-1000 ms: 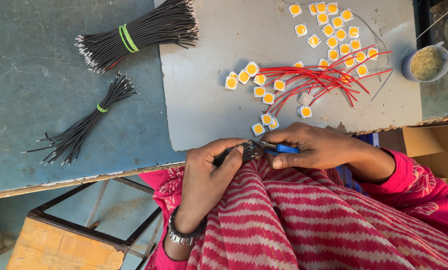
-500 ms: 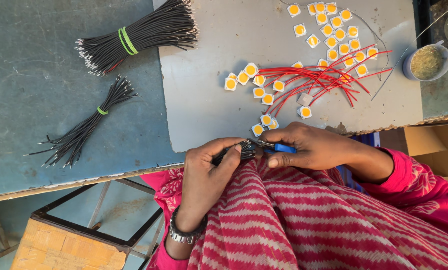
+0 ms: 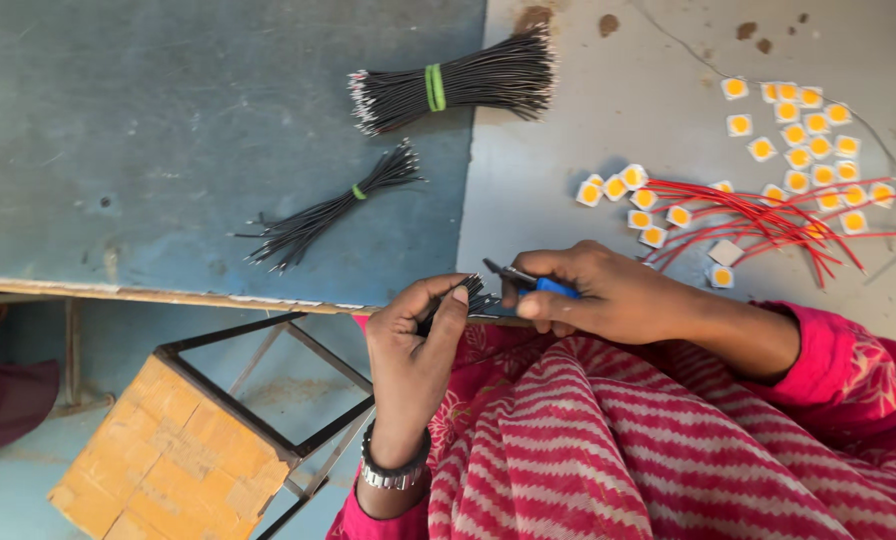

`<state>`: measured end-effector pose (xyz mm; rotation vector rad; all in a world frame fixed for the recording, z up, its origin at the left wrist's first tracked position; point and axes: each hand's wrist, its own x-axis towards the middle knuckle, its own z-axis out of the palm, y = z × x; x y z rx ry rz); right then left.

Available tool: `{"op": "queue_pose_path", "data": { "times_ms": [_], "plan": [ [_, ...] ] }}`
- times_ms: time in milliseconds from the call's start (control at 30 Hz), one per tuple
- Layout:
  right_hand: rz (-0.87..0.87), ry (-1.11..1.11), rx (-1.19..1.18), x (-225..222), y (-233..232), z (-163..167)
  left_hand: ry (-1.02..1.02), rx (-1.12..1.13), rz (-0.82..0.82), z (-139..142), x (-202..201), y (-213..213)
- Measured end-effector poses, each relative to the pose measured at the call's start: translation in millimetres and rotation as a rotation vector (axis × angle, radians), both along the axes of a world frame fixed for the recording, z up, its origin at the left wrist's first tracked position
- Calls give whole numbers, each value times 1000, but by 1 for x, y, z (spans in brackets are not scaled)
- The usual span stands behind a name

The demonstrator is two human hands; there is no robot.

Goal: The person solders black wires to small square LED modules on a workbench. They repeatedly apply solder to the wire ends and LED contacts, then use wire cutters to trim excess wire. The person also applies a paste from a small container to the wire ends before soldering.

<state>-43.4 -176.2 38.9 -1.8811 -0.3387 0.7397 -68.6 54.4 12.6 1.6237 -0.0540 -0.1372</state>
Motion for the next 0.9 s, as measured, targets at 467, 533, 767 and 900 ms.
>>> {"op": "queue_pose_path", "data": {
  "times_ms": [467, 533, 767, 900],
  "plan": [
    [-201, -427, -206, 18, -104, 27, -25, 105, -31, -5, 6, -12],
    [-226, -593, -444, 44, -125, 27, -48, 103, -41, -4, 7, -14],
    [-110, -959, -988, 120, -155, -24, -92, 168, -61, 3, 3, -28],
    [-73, -1127, -932, 125, -144, -23, -155, 207, -89, 7, 1, -34]
  ]
}}
